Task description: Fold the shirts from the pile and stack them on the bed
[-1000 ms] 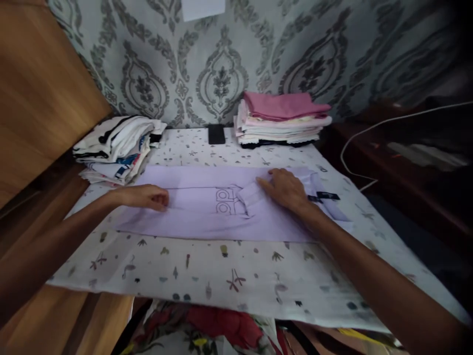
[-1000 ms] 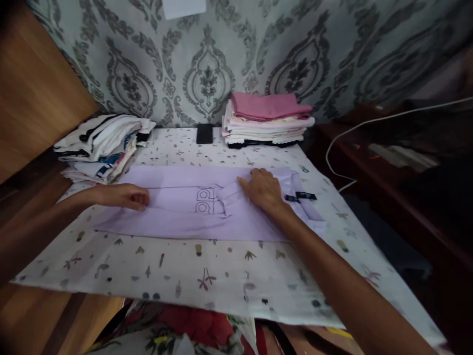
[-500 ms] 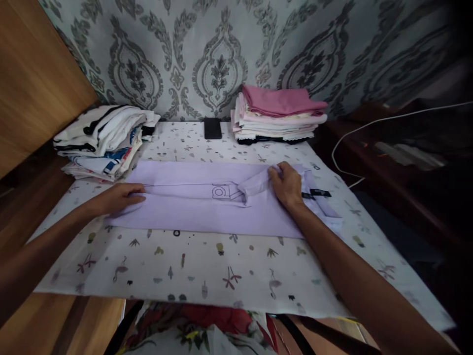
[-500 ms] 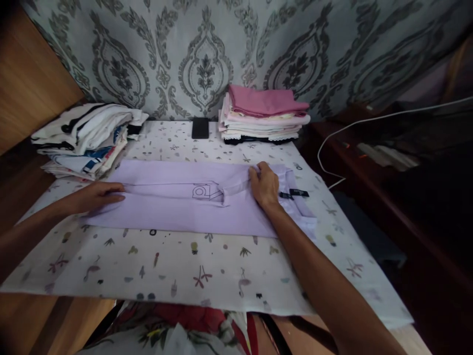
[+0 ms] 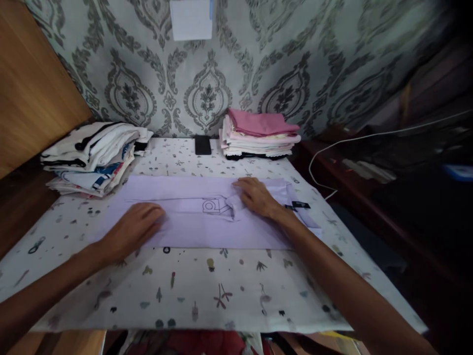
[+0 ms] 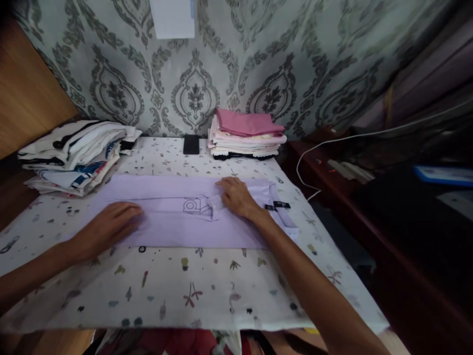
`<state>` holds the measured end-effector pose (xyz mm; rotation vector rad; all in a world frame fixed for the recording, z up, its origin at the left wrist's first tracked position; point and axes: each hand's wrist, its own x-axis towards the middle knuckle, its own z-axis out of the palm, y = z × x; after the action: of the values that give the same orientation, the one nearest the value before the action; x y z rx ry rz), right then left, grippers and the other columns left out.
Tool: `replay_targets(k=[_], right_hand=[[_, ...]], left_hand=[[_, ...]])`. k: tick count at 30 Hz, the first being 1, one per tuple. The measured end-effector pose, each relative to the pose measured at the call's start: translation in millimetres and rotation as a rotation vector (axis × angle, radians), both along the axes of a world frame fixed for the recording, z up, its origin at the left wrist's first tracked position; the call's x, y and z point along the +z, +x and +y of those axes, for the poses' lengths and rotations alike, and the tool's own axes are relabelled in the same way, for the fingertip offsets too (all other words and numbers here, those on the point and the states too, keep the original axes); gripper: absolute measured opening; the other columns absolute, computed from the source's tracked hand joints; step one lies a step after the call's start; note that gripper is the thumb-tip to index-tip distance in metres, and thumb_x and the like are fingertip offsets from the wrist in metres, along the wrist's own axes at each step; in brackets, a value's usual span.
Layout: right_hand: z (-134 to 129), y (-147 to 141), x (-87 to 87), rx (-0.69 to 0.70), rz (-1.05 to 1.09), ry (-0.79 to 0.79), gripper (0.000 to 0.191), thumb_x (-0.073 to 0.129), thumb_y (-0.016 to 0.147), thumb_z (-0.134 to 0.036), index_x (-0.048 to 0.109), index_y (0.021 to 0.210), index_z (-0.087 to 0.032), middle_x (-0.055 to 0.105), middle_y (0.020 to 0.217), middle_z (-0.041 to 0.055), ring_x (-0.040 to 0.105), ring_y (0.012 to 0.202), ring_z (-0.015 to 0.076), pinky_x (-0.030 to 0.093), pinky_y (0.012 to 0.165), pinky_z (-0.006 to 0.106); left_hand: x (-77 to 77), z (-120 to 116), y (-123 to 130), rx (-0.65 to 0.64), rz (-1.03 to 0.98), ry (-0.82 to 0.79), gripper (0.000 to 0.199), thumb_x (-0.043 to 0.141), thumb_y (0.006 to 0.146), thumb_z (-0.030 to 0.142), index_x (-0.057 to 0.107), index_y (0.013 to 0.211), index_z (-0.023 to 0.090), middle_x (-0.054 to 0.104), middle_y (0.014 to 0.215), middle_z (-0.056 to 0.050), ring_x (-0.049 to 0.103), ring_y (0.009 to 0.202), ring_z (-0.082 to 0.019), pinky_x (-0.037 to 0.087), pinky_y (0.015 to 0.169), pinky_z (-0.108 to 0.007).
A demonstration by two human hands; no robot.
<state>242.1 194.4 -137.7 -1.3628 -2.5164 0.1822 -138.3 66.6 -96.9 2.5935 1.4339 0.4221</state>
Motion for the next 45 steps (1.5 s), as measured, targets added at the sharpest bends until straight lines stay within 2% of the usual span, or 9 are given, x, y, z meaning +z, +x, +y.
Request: replay_targets(k=[6,13,18,21,24,27,32,41,45], right_hand=[[0.5,1.5,8.0,-0.291,-0.093,-0.075,0.055,0.051,0.090,-0.033,0.051,0.142,-0.014,0.052,0.141,0.0190,0.048,0.127,0.0349,0.042,0.102,0.050],[-1.1,16.3,-1.7,-0.510,0.132,-0.038,0.040,0.051,0.088,-0.028,0.064,0.123,-0.016,0.072,0.106,0.0123,0.064,0.099,0.0277,0.049,0.088,0.039],[-0.6,18.3,-8.8,-0.420,0.425,0.107,0.036,0.049,0.085,-0.028,0.068,0.115,-0.019,0.074,0.105,0.0080,0.066,0.086,0.0235,0.051,0.083,0.037],[-2.9,18.0,-10.0,-0.405,0.516,0.215,0.036,0.048,0.085,-0.029,0.069,0.112,-0.019,0.073,0.108,0.0101,0.066,0.093,0.0258,0.051,0.086,0.041],[-5.0,17.0,-11.0,-0.399,0.567,0.194,0.034,0.049,0.085,-0.030,0.069,0.110,-0.019,0.073,0.102,0.0098,0.066,0.090,0.0259,0.052,0.084,0.041],[-5.6,16.7,-11.3,-0.391,0.614,0.184,0.034,0.050,0.085,-0.032,0.069,0.109,-0.019,0.073,0.100,0.0088,0.065,0.089,0.0254,0.052,0.083,0.041],[-4.6,18.8,-13.0,-0.404,0.646,0.177,0.035,0.051,0.086,-0.034,0.068,0.112,-0.018,0.072,0.098,0.0086,0.064,0.086,0.0243,0.052,0.081,0.040],[-3.5,16.4,-9.4,-0.484,0.258,0.163,0.043,0.047,0.084,-0.016,0.064,0.123,-0.014,0.068,0.109,0.0150,0.061,0.106,0.0316,0.050,0.093,0.048],[-12.5,13.6,-5.0,-0.298,0.239,0.241,0.042,0.037,0.093,-0.019,0.063,0.126,-0.015,0.064,0.128,0.0159,0.057,0.123,0.0296,0.046,0.105,0.049]], left_hand=[[5.2,35.3,101.4,-0.035,-0.292,-0.405,0.025,0.045,0.097,0.041,0.056,0.109,0.022,0.069,0.096,-0.004,0.065,0.087,-0.020,0.049,0.076,-0.031],[-13.6,92.8,179.3,0.265,-0.579,-0.705,0.022,0.058,0.091,0.033,0.049,0.107,0.021,0.065,0.070,0.004,0.053,0.042,-0.010,0.041,0.049,-0.023],[-31.6,92.7,185.9,0.237,-0.842,-0.504,0.017,0.058,0.080,0.011,0.055,0.093,0.022,0.061,0.076,0.006,0.055,0.051,-0.007,0.041,0.052,-0.018],[-29.8,92.0,183.7,0.239,-0.735,-0.372,0.015,0.055,0.083,0.012,0.057,0.093,0.022,0.063,0.077,0.005,0.059,0.058,-0.009,0.041,0.057,-0.020],[-21.0,94.1,184.2,0.255,-0.469,-0.383,0.005,0.055,0.091,0.027,0.057,0.093,0.023,0.065,0.069,0.003,0.060,0.058,-0.014,0.041,0.060,-0.024],[-15.4,95.4,189.8,0.277,-0.396,-0.445,0.018,0.055,0.094,0.041,0.057,0.096,0.024,0.067,0.069,0.003,0.061,0.061,-0.016,0.040,0.060,-0.026],[-21.9,91.9,200.7,0.306,-0.578,-0.428,0.019,0.066,0.081,0.023,0.055,0.096,0.026,0.064,0.073,0.008,0.060,0.064,-0.012,0.039,0.061,-0.023],[-23.0,81.3,194.3,0.215,-0.221,-0.108,0.016,0.052,0.094,0.020,0.055,0.109,0.024,0.065,0.107,-0.003,0.061,0.099,-0.020,0.046,0.081,-0.032],[-25.2,73.7,198.7,0.057,-0.118,-0.006,0.029,0.042,0.100,0.027,0.055,0.124,0.018,0.058,0.132,-0.012,0.051,0.126,-0.026,0.041,0.104,-0.041]])
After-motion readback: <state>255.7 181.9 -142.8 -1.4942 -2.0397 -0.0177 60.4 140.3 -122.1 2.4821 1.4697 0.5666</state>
